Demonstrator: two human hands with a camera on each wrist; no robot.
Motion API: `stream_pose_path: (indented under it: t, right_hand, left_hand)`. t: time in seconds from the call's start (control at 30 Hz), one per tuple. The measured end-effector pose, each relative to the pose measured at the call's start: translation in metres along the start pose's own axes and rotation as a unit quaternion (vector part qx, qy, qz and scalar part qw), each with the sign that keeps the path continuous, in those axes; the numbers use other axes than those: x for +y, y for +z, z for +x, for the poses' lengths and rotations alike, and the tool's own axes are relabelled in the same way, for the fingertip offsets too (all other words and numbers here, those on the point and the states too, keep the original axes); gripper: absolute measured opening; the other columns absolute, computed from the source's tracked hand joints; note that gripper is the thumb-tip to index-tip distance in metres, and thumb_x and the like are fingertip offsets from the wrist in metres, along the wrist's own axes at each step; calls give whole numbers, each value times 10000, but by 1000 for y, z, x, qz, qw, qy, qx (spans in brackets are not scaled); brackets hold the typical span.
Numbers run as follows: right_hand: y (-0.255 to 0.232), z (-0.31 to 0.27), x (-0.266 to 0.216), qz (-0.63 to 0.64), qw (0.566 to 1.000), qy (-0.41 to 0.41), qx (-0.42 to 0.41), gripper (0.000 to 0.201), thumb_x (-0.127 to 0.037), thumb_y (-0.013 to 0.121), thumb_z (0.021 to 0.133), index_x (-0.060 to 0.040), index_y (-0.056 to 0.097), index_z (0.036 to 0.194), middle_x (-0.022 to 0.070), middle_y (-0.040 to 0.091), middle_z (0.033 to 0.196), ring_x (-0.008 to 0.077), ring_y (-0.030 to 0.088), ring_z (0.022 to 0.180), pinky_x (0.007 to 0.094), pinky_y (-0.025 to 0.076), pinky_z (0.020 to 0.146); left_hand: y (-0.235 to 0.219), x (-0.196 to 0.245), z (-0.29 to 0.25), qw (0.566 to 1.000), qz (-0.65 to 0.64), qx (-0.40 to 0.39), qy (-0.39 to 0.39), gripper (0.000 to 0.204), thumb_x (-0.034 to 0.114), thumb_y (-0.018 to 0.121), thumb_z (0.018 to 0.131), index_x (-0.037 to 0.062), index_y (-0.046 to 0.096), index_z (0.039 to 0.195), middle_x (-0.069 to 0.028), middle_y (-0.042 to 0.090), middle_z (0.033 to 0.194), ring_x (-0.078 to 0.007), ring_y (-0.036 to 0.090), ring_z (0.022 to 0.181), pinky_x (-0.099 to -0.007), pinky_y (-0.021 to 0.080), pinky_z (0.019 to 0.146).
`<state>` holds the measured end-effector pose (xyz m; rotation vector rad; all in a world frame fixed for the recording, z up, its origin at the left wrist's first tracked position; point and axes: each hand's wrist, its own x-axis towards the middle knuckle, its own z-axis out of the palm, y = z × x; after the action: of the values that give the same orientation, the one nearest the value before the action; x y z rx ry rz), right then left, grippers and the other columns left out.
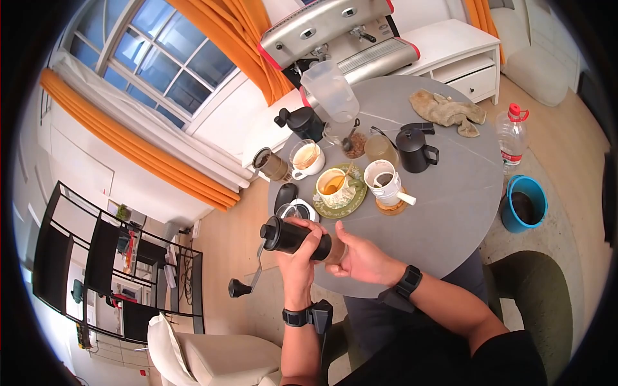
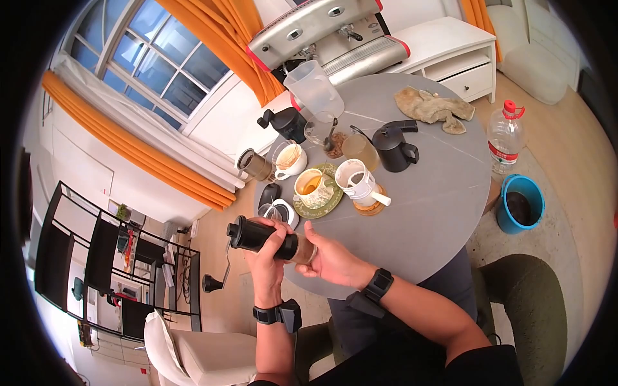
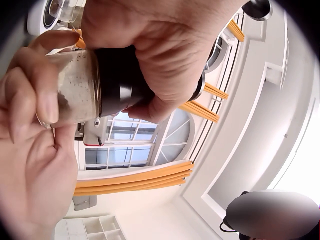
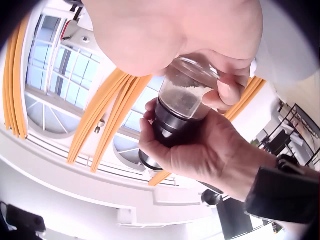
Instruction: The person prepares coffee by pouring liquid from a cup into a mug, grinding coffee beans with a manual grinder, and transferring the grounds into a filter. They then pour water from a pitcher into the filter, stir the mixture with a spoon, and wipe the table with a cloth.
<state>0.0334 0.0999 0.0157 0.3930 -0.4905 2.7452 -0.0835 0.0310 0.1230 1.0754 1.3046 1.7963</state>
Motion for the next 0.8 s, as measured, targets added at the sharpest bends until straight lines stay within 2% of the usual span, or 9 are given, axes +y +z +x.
stream_pose_path:
  t: [0.1, 0.2, 0.3, 0.4, 0.5, 0.6, 0.7, 0.73, 0.8]
  right_hand:
    - [23, 0, -1, 28, 996, -29, 75, 470, -516, 399, 1137, -97, 594, 1225, 46, 668, 1098, 200, 564, 817, 323, 443, 713]
    - [24, 0, 5, 17, 992, -30, 121, 575, -624, 393, 1105, -97, 602, 1196, 66, 694, 1040, 201, 588, 768, 304, 447, 638]
    - [-17, -2, 7, 18, 996, 88, 15, 653, -692, 391, 1076, -89, 605, 1206, 88, 709, 979, 210, 615, 723, 284, 435, 543]
    - [-33, -4, 12, 23, 990, 139, -9, 648, -686, 403, 1077, -84, 612, 1199, 110, 709, 913, 218, 632, 681, 266, 396, 470]
    - [18, -7, 3, 22, 987, 95, 129, 592, -648, 412, 1091, -98, 604, 1193, 105, 711, 963, 230, 659, 765, 289, 457, 549]
    - [23, -7, 11, 48, 988, 11, 145, 487, -569, 452, 1107, -111, 596, 1188, 89, 704, 1008, 244, 673, 862, 313, 495, 653]
    - [16, -11, 29, 47, 989, -25, 135, 392, -489, 492, 1114, -116, 596, 1178, 67, 693, 1029, 246, 663, 899, 338, 504, 731]
    - [15, -14, 33, 42, 992, -35, 117, 355, -471, 515, 1111, -132, 599, 1172, 54, 690, 1017, 217, 644, 853, 314, 482, 688]
    - [1, -20, 34, 58, 993, 17, 104, 348, -477, 509, 1113, -145, 599, 1171, 53, 690, 1014, 191, 621, 823, 296, 453, 653]
  left_hand:
    - [-3, -8, 2, 999, -33, -11, 39, 297, -85, 707, 877, 33, 555, 1102, -117, 675, 954, -251, 683, 929, -399, 544, 889]
    - [-5, -8, 0, 998, -46, -14, 27, 299, -84, 703, 876, 32, 542, 1099, -115, 662, 947, -257, 679, 931, -403, 543, 885]
    - [-5, -5, -2, 998, -13, -54, 14, 287, -57, 690, 871, 43, 528, 1086, -99, 621, 933, -253, 648, 900, -423, 515, 918]
    - [-6, -5, -8, 998, -31, -56, -17, 283, -68, 678, 866, 40, 524, 1078, -100, 616, 928, -253, 648, 890, -433, 514, 922]
    - [-13, -13, -12, 997, -50, -58, -7, 301, -106, 678, 865, 29, 517, 1080, -120, 635, 928, -258, 668, 906, -420, 540, 870]
    - [-16, -22, -17, 998, -48, -37, 16, 295, -109, 679, 871, 29, 518, 1077, -125, 631, 927, -255, 664, 898, -434, 542, 890]
    - [-18, -29, -27, 998, -58, -5, 28, 307, -112, 683, 865, 40, 518, 1074, -125, 621, 927, -260, 657, 896, -460, 532, 919]
    - [-19, -30, -31, 998, -49, -9, 31, 310, -90, 678, 859, 46, 510, 1080, -115, 613, 925, -261, 650, 899, -460, 517, 947]
    - [-22, -33, -37, 998, -51, -11, 38, 321, -80, 678, 849, 50, 504, 1085, -111, 608, 932, -264, 644, 899, -466, 506, 964]
